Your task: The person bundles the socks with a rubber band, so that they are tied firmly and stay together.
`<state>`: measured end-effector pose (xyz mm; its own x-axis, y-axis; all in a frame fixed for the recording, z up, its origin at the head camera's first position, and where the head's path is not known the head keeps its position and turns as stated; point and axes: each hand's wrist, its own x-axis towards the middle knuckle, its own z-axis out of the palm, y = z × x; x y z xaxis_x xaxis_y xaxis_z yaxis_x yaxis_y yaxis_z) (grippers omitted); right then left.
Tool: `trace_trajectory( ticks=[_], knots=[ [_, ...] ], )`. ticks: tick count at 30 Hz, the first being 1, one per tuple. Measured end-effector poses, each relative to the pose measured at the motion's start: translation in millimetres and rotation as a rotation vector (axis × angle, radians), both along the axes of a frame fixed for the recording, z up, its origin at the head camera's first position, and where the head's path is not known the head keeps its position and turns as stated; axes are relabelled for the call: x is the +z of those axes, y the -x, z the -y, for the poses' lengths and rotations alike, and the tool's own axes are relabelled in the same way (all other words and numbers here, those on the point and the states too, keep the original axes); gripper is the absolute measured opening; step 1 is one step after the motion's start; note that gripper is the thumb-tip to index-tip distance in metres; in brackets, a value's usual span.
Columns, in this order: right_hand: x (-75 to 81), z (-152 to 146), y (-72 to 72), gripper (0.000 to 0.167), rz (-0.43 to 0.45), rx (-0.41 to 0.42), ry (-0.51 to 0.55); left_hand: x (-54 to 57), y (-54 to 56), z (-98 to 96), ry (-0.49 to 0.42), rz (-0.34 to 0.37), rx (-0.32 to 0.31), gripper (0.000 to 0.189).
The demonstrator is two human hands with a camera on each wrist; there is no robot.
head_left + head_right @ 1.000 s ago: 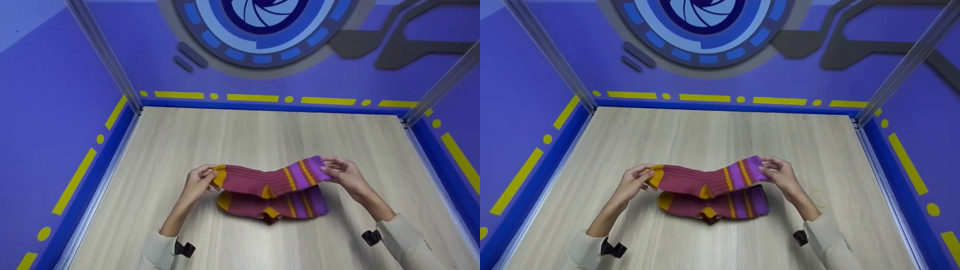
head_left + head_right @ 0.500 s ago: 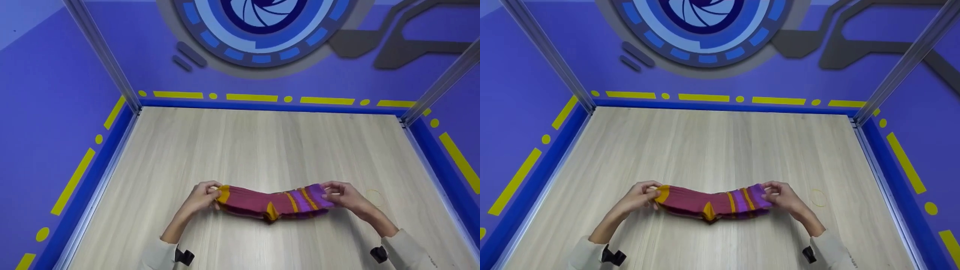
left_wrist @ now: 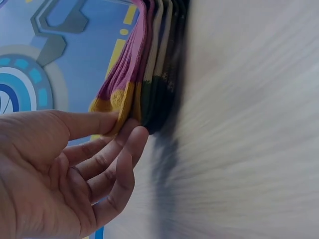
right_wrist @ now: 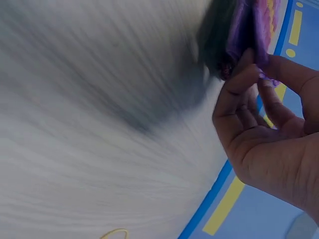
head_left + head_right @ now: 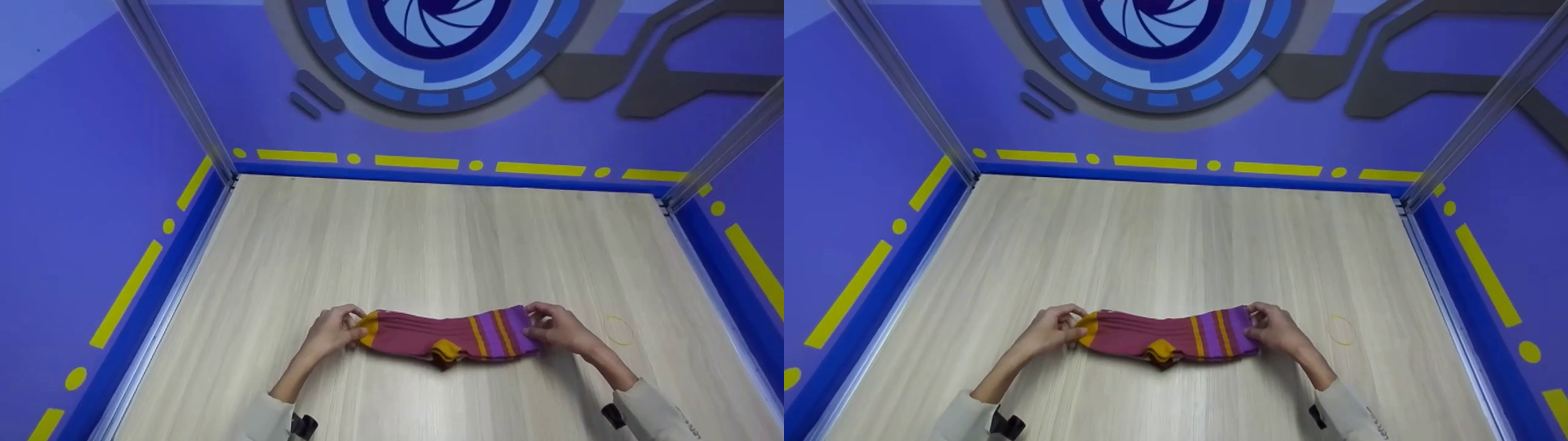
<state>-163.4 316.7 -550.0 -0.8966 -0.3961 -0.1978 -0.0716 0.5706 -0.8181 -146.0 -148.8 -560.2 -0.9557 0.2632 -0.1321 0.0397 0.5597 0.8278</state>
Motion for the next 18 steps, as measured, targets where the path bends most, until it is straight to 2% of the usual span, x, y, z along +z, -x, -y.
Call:
trace_trajectory(
  ticks=[3,6,10,18],
  knots=[
    [-1.2,3.2,-1.4,0.046,0.003,0.028,-0.05,-1.7,-2.3,0.3,0.036,-0.03,0.005,0.024],
    [-3.0,4.3,-2.5,0.055,-0.011,0.045,-0.07,-2.3,-2.3,-2.8,0.113,-0.079,0.001,0.027],
    [-4.8,6.7,-0.9,0.058,-0.041,0.06,-0.088,-1.9,0.1,-6.5,0.19,-0.108,0.0,0.026],
    [-5.2,12.5,6.0,0.057,-0.068,0.03,-0.112,-6.4,11.6,-11.9,0.231,-0.066,0.016,0.022]
  ],
)
